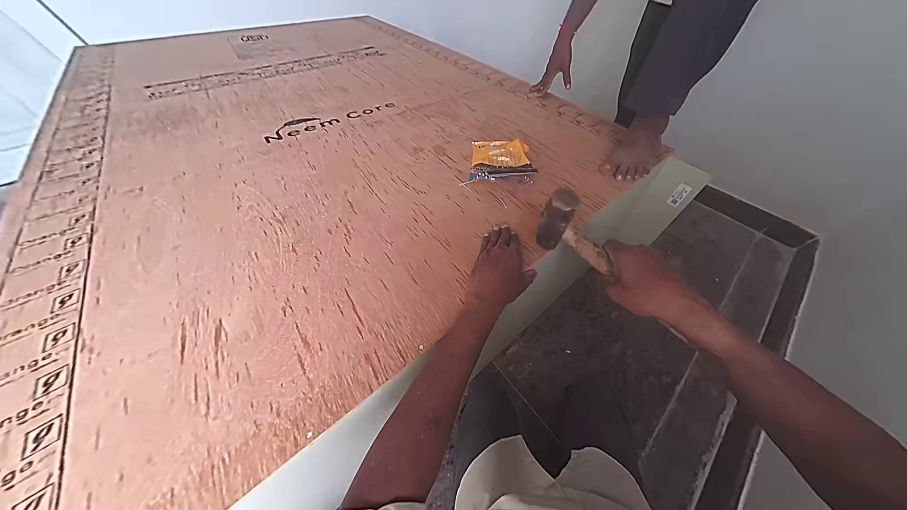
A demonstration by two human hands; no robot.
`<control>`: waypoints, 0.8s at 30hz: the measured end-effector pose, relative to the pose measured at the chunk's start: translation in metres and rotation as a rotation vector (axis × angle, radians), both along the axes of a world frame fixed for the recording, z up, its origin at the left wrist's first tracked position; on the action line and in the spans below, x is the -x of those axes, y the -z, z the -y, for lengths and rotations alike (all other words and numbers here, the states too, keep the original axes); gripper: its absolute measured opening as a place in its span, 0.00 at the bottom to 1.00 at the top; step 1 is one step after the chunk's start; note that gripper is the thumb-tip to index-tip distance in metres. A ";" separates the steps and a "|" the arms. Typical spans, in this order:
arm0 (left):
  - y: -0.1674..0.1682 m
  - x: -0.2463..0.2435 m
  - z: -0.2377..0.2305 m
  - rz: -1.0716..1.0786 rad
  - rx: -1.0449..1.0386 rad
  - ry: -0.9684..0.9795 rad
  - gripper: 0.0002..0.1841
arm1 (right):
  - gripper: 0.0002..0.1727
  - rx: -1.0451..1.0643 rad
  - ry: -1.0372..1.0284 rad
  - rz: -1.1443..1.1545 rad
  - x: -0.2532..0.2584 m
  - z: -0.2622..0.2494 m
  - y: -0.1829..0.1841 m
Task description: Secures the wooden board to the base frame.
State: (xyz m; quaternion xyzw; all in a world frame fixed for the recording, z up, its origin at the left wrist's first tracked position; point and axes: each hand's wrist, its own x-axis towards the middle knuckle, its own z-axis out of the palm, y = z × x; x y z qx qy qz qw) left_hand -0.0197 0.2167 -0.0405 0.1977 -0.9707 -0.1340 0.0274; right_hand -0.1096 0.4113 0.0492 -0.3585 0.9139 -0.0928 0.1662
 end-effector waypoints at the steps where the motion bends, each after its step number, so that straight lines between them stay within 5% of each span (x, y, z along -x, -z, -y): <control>1: 0.002 -0.002 -0.001 0.020 -0.005 0.004 0.46 | 0.11 0.109 0.003 -0.040 -0.005 -0.009 -0.011; 5: 0.004 0.001 -0.002 -0.008 0.011 0.000 0.47 | 0.15 0.735 0.015 -0.265 -0.019 -0.026 -0.071; 7: 0.005 0.000 -0.001 -0.009 0.021 -0.004 0.47 | 0.13 0.961 0.023 -0.309 -0.020 -0.015 -0.071; 9: 0.004 0.000 0.000 -0.008 0.007 -0.007 0.46 | 0.16 0.816 0.004 -0.325 -0.015 -0.009 -0.037; 12: 0.003 -0.001 -0.001 -0.005 -0.004 0.000 0.46 | 0.16 0.063 0.073 -0.075 -0.005 -0.004 0.022; 13: 0.003 0.000 -0.002 0.005 -0.008 0.011 0.46 | 0.16 -0.026 0.099 -0.014 -0.001 -0.011 0.029; 18: 0.001 -0.002 0.004 -0.064 -0.083 -0.001 0.47 | 0.18 0.253 0.370 0.199 -0.027 -0.078 0.073; 21: -0.004 -0.007 0.012 -0.274 -0.271 -0.059 0.33 | 0.09 0.476 0.644 0.492 -0.059 -0.124 0.141; 24: -0.023 0.016 0.041 -0.292 -0.436 -0.197 0.25 | 0.07 0.456 0.833 0.677 -0.080 -0.160 0.199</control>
